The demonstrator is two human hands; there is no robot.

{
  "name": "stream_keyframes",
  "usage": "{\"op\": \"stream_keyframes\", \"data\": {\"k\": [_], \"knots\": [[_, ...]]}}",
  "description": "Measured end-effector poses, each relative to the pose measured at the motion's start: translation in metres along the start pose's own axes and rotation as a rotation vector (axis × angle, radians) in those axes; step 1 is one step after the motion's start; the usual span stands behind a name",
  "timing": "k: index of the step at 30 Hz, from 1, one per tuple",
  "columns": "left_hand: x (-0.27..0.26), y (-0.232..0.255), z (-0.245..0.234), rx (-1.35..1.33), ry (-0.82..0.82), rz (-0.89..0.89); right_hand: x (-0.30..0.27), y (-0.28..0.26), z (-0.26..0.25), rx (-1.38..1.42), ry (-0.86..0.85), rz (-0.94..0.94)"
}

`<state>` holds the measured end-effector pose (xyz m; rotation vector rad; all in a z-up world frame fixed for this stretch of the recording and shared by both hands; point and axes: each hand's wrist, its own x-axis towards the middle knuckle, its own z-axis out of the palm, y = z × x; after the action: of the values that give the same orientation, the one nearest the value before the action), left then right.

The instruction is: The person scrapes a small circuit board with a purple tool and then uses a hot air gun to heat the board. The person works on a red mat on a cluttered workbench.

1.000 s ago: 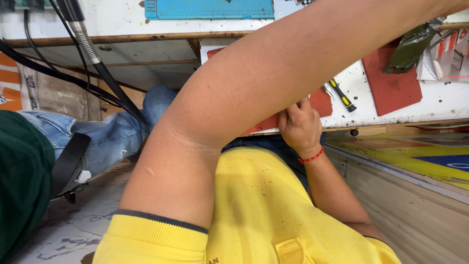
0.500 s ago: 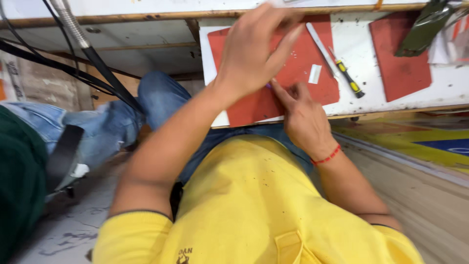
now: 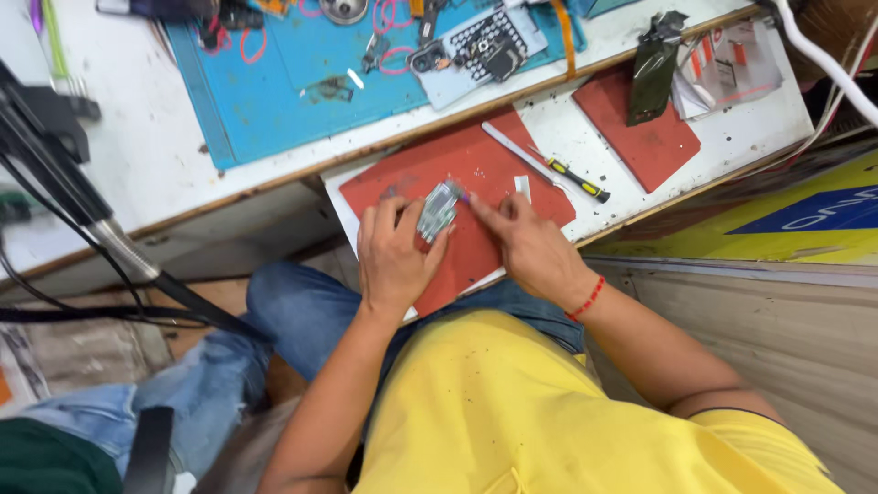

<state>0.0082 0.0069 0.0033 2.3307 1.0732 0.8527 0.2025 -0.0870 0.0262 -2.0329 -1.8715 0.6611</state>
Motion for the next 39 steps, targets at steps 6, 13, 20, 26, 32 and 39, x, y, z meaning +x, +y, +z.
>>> {"op": "stream_keyframes", "data": {"k": [6,13,20,26,32,39], "knots": [[-0.011,-0.005,0.001,-0.051,0.033,0.065,-0.012,-0.004,-0.007,0.067,0.176,-0.041],[-0.027,-0.015,-0.008,-0.073,-0.015,0.067,-0.016,-0.009,0.012,0.131,0.069,-0.049],[0.014,0.012,-0.028,0.03,0.028,0.111,0.008,-0.025,-0.017,0.007,-0.029,-0.04],[-0.028,-0.013,-0.009,-0.029,-0.019,0.047,-0.022,0.0,0.022,0.044,0.025,-0.163],[-0.022,-0.017,-0.008,0.014,0.058,0.06,-0.005,-0.014,0.011,0.12,0.051,-0.243],[-0.019,-0.017,-0.01,0.005,0.098,0.028,0.001,-0.011,0.012,0.035,0.071,-0.255]]}}
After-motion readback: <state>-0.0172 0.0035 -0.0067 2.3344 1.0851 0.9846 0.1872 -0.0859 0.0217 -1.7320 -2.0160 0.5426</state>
